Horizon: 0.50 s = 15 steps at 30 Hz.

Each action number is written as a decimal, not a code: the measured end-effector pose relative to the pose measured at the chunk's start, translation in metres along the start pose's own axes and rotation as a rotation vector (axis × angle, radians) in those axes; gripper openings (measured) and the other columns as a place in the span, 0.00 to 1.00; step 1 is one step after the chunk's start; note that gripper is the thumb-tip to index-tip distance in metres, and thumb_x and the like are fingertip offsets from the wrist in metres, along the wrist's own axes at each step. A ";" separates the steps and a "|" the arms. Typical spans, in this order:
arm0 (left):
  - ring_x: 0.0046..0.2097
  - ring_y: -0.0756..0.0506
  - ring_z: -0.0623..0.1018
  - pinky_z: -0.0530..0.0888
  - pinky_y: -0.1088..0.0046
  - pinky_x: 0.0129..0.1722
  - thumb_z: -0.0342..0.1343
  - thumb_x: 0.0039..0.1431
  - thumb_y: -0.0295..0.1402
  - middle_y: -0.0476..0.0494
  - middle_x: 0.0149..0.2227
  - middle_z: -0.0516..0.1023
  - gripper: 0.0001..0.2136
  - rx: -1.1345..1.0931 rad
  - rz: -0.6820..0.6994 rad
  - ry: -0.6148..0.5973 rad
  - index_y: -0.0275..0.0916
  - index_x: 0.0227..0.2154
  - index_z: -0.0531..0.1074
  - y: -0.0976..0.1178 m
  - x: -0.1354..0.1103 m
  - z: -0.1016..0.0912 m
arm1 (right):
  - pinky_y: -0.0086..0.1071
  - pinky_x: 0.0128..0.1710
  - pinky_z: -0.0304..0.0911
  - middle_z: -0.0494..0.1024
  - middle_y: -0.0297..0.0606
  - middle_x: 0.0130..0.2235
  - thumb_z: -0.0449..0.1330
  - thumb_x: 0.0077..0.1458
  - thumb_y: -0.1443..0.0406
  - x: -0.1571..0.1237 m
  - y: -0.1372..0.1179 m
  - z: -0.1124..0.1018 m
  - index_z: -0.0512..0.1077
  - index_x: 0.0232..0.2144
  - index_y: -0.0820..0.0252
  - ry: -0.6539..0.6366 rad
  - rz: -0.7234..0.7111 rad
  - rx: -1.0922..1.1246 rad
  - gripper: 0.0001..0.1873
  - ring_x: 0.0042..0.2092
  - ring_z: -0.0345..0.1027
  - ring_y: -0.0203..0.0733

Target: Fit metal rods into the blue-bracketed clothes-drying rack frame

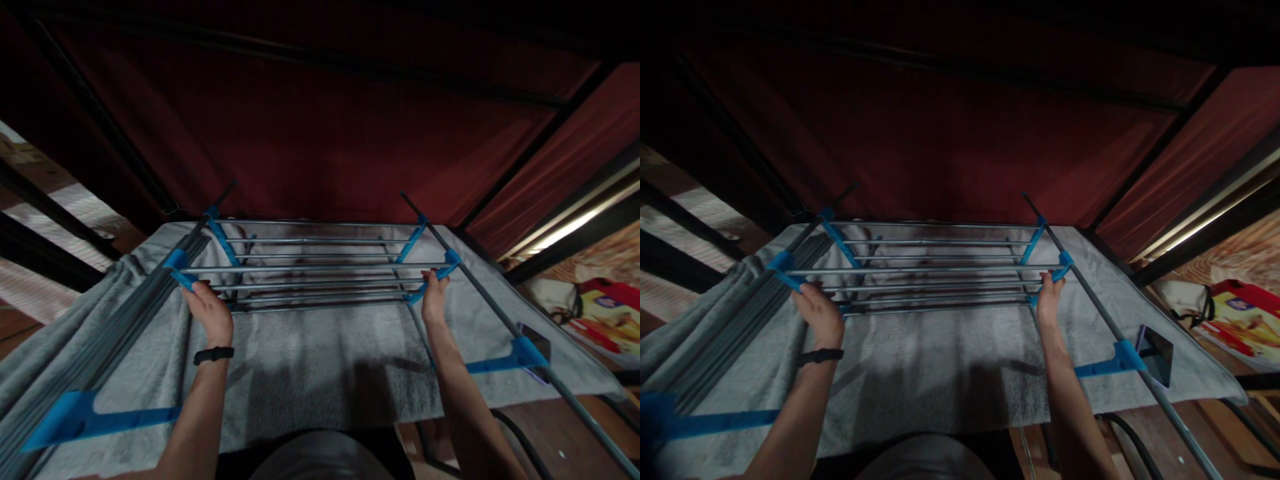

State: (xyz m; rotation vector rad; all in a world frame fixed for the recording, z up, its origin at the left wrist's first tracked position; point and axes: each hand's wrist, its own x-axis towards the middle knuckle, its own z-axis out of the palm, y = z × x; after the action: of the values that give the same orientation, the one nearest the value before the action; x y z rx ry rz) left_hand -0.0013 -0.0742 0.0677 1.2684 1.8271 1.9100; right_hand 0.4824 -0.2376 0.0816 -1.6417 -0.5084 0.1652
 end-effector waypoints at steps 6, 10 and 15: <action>0.46 0.37 0.78 0.74 0.54 0.51 0.40 0.71 0.45 0.33 0.42 0.75 0.17 0.033 0.006 0.044 0.37 0.42 0.68 0.006 -0.002 0.003 | 0.43 0.59 0.59 0.71 0.38 0.46 0.50 0.57 0.46 0.002 0.002 0.007 0.59 0.43 0.52 0.045 -0.022 -0.011 0.20 0.51 0.67 0.47; 0.44 0.37 0.78 0.75 0.55 0.49 0.40 0.71 0.46 0.34 0.40 0.74 0.17 0.020 0.014 0.026 0.38 0.40 0.66 0.006 -0.001 0.001 | 0.43 0.59 0.58 0.70 0.38 0.46 0.51 0.56 0.47 0.002 -0.001 0.006 0.59 0.44 0.52 0.028 -0.016 0.007 0.20 0.52 0.67 0.47; 0.45 0.41 0.75 0.73 0.57 0.53 0.41 0.70 0.49 0.40 0.41 0.73 0.18 -0.042 0.013 -0.059 0.39 0.40 0.66 0.005 0.000 -0.007 | 0.45 0.61 0.57 0.70 0.40 0.51 0.53 0.54 0.48 -0.002 -0.011 -0.002 0.60 0.49 0.53 -0.003 0.031 -0.036 0.25 0.55 0.65 0.49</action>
State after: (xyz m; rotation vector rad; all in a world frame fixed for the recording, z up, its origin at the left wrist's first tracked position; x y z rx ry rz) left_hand -0.0041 -0.0803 0.0735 1.3118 1.7450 1.8860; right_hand 0.4792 -0.2394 0.0927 -1.6855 -0.4903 0.1825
